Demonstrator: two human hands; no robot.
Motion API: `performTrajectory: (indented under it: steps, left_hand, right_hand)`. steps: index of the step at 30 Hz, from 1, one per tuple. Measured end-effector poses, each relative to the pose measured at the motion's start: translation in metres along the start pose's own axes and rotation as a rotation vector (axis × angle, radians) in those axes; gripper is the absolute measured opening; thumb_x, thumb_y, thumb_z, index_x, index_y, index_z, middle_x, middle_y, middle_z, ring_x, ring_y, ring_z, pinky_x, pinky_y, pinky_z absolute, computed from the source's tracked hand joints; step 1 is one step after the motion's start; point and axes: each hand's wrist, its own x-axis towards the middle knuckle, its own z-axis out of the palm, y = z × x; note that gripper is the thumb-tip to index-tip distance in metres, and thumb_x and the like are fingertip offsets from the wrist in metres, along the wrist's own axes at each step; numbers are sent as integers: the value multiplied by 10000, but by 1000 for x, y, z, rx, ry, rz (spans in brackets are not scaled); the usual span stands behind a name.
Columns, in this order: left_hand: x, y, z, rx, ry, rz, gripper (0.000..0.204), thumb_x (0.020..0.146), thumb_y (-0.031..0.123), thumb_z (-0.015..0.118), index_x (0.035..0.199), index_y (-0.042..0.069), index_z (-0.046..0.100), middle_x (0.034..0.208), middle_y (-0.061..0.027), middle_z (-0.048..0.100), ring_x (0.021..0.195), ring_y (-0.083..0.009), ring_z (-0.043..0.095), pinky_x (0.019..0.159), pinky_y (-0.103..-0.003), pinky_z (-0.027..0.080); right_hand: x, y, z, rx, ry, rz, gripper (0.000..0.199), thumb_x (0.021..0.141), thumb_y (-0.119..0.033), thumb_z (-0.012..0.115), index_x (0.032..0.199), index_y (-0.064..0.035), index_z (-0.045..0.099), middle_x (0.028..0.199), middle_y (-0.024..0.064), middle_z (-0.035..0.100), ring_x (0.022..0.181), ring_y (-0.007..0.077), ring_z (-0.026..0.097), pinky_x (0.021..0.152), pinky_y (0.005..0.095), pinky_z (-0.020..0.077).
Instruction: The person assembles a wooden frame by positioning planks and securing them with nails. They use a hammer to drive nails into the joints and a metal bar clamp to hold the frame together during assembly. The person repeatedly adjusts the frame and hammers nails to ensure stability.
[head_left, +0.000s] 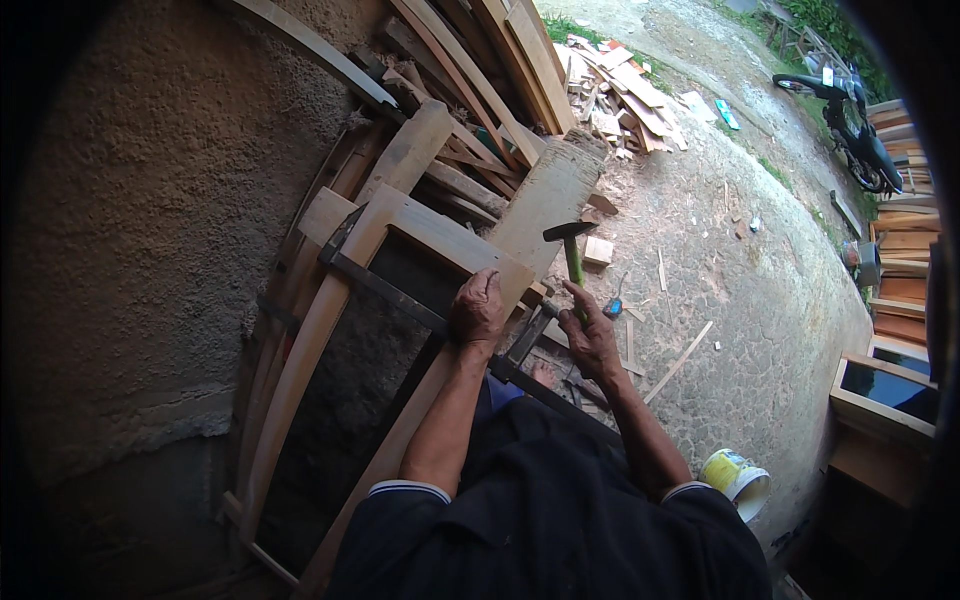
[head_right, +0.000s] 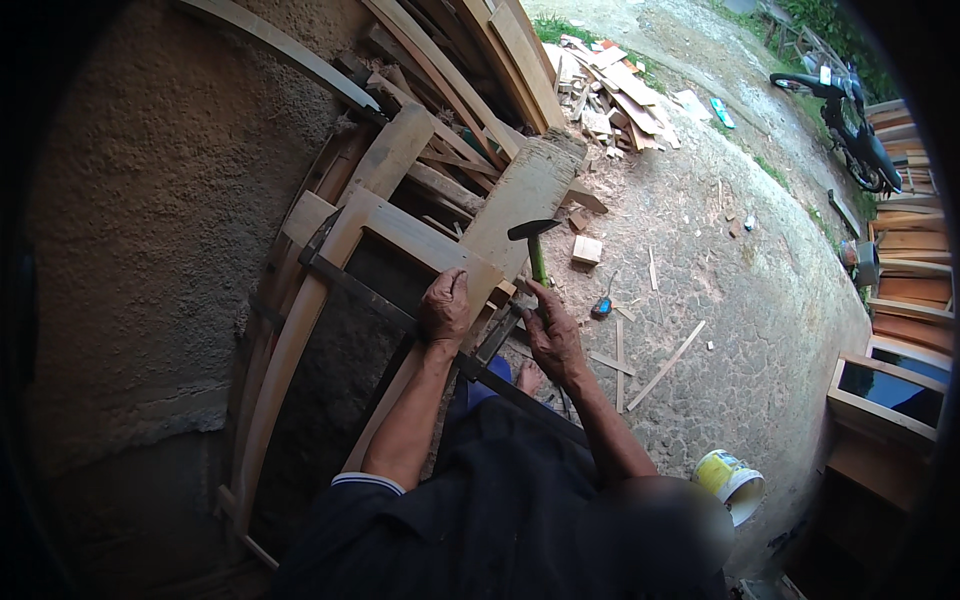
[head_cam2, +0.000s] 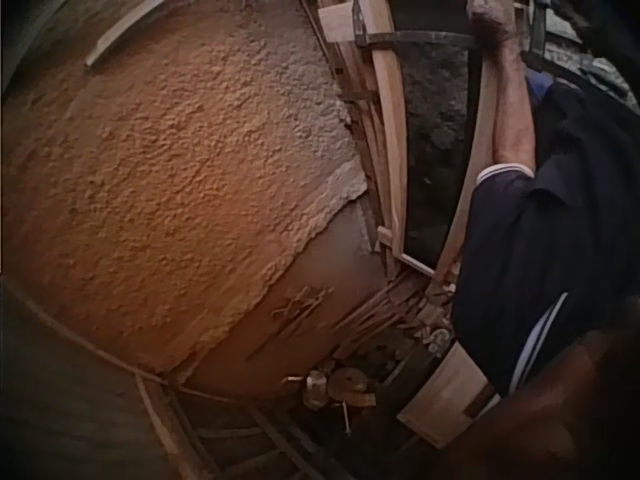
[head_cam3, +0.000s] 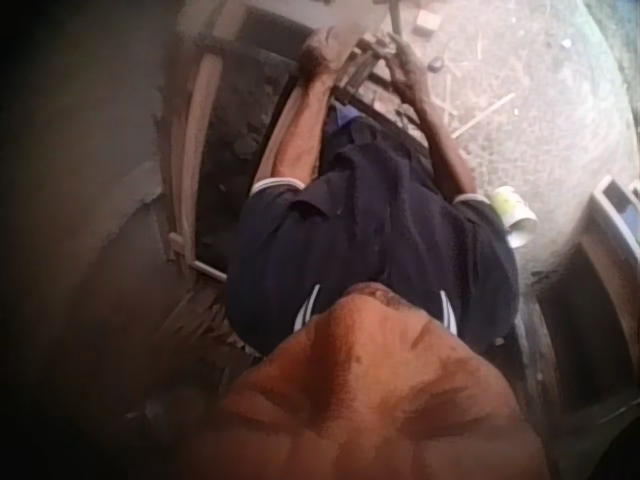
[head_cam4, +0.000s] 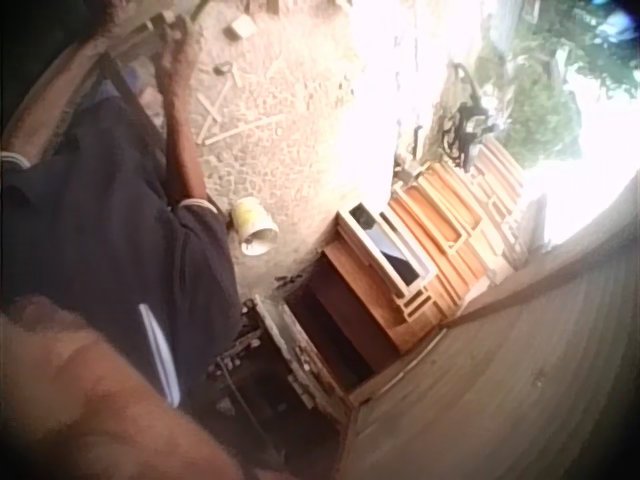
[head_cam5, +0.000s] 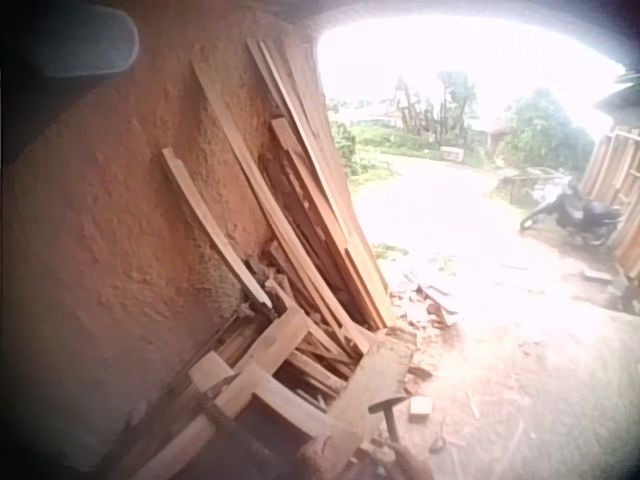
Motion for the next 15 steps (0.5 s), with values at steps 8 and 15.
performTrajectory:
  steps: [8, 15]
  left_hand:
    - [-2, -2, 3, 74, 18, 96, 202, 976, 225, 581, 1053, 96, 716, 1041, -125, 739, 952, -355, 681, 857, -438, 538]
    - [-4, -5, 5, 97, 40, 140, 188, 972, 205, 578, 1046, 98, 714, 991, -110, 740, 912, -345, 681, 827, -449, 540]
  right_hand:
    - [-3, -17, -6, -349, -165, -154, 706, 961, -12, 536, 1597, -174, 277, 917, 204, 607, 769, 365, 625, 727, 479, 506]
    - [-9, -32, -2, -660, -370, -130, 778, 942, -16, 475, 1633, -228, 187, 851, 221, 591, 726, 402, 646, 666, 516, 511]
